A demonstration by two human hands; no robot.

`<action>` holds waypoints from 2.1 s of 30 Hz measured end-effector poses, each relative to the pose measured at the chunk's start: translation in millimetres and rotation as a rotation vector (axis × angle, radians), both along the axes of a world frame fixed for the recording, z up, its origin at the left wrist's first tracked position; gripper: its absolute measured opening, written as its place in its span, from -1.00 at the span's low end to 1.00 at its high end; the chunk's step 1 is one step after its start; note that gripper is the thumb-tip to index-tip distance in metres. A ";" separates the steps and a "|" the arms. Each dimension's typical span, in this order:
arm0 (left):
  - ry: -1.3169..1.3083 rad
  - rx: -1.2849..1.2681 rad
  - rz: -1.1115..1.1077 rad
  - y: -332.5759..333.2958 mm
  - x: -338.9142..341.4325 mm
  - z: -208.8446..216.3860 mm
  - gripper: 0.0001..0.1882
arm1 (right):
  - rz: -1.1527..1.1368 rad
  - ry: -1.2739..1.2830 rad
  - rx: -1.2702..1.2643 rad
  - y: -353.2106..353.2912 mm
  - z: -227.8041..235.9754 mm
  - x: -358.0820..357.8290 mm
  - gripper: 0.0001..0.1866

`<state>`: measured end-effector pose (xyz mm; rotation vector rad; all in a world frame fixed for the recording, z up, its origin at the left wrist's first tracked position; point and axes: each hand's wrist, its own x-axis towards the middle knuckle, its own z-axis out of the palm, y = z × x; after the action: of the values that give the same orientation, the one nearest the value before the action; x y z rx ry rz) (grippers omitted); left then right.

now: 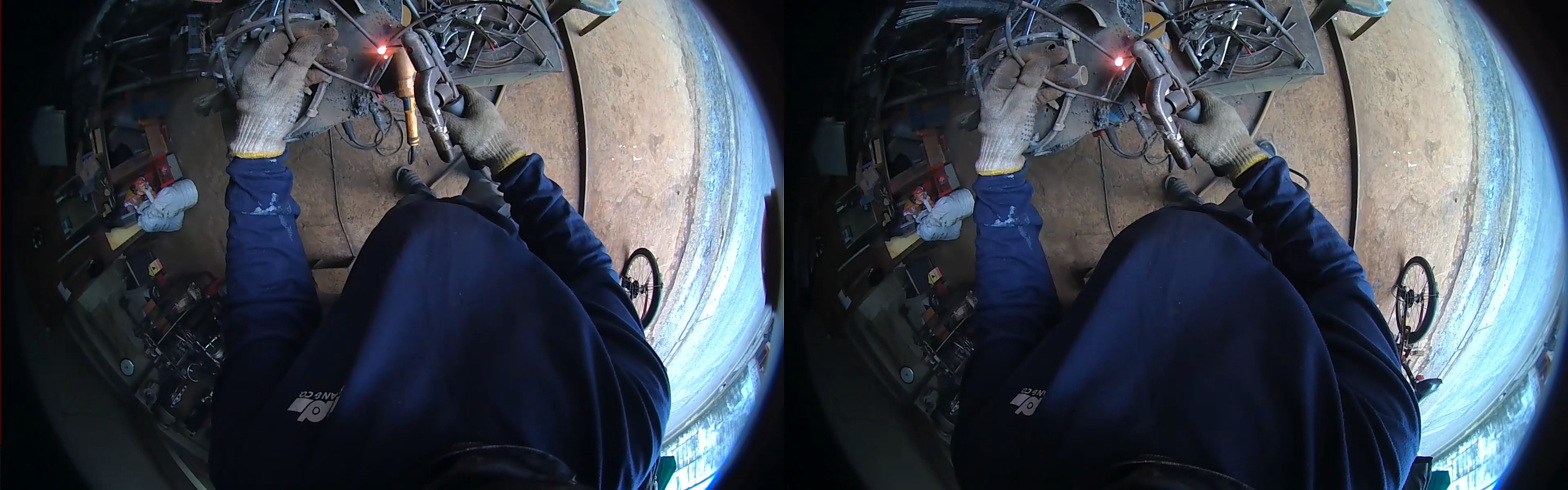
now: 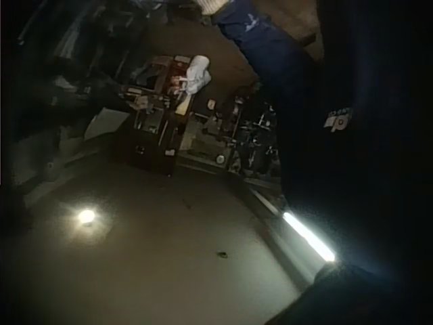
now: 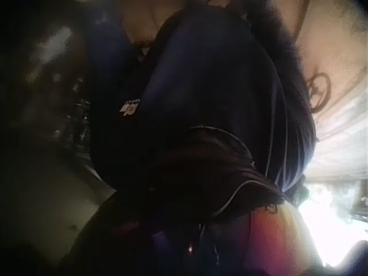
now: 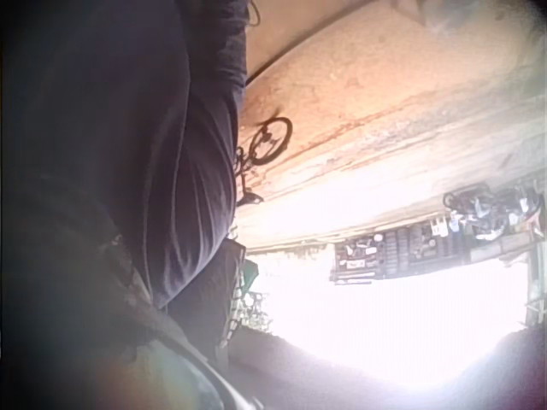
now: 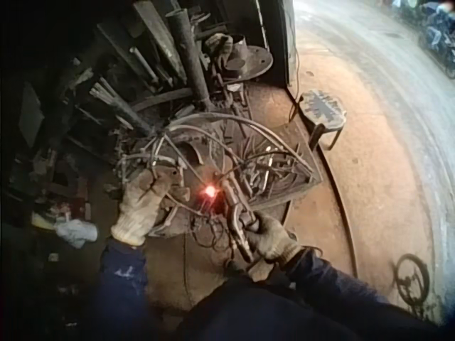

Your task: The person uses a welding tool to join metal rods together, creating a wireframe structure on a workbench. They hold the metal pieces in place by hand and apply the welder to multiple joints, creating sparks as the metal is fused.

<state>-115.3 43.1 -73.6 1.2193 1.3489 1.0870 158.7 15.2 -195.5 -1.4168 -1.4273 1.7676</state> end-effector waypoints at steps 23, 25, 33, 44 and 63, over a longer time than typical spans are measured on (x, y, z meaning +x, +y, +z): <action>0.165 0.117 0.050 5.5 1.4 -2.5 -0.77 | -0.290 0.426 -0.055 -14.4 -12.5 -4.2 -0.51; 0.083 0.027 0.034 0.6 -1.4 0.6 -0.75 | -0.163 0.298 0.099 -7.7 -5.0 2.6 -0.47; -0.019 -0.026 0.029 6.8 -6.2 -3.3 -0.72 | -0.106 -0.018 0.052 -17.4 5.0 21.7 -0.51; 0.131 -0.101 -0.194 9.9 0.6 2.8 -0.54 | -0.222 0.011 0.079 -58.1 -49.0 55.7 -0.48; 0.113 -0.212 -0.258 23.7 14.3 29.1 -0.38 | -0.345 -0.046 0.078 -75.9 -11.7 91.5 -0.60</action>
<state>-101.0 66.9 -44.5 1.2695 1.3117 0.6856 250.2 -60.7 -207.2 -1.5620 -1.1748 1.4570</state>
